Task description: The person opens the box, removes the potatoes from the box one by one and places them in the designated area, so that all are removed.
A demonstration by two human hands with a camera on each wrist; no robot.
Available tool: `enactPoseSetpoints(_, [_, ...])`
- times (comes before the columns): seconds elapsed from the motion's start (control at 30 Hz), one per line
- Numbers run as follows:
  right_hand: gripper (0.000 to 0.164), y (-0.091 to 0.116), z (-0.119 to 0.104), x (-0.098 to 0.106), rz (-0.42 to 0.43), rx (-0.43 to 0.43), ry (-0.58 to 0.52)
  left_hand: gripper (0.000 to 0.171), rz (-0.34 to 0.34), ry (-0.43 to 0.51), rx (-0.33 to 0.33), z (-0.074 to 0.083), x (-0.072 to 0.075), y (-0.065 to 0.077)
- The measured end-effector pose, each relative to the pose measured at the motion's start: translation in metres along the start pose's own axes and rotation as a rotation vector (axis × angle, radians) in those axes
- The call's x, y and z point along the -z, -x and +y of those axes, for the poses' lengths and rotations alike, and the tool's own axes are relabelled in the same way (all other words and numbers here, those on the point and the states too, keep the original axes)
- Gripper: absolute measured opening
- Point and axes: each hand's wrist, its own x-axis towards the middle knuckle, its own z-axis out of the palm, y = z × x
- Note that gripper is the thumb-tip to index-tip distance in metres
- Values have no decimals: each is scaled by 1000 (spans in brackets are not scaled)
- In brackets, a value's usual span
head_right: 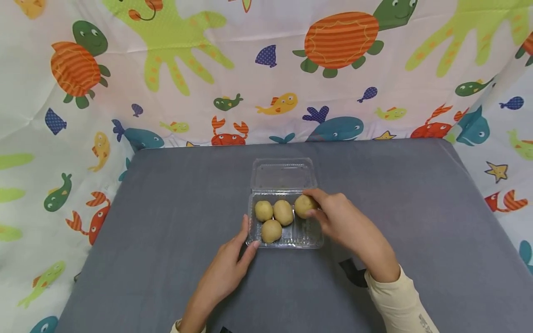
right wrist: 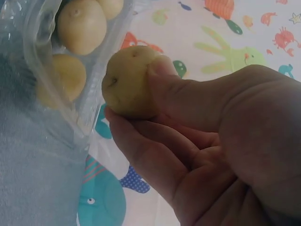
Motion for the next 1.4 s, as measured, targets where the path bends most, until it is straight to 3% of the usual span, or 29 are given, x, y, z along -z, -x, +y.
enactPoseSetpoints(0.2, [41,-1,6,8,77,4,2,72,3,6,4,0,2,1])
enactPoseSetpoints(0.47, [40,-1,17,14,168,-52,45,72,-8,5,18,0,1,0])
enactPoseSetpoints(1.03, [42,-4,32,9,210,-150,34,71,-4,-5,35,0,1,1])
enactPoseSetpoints(1.4, [41,-3,43,6,252,-169,50,71,-4,-4,35,2,2,2])
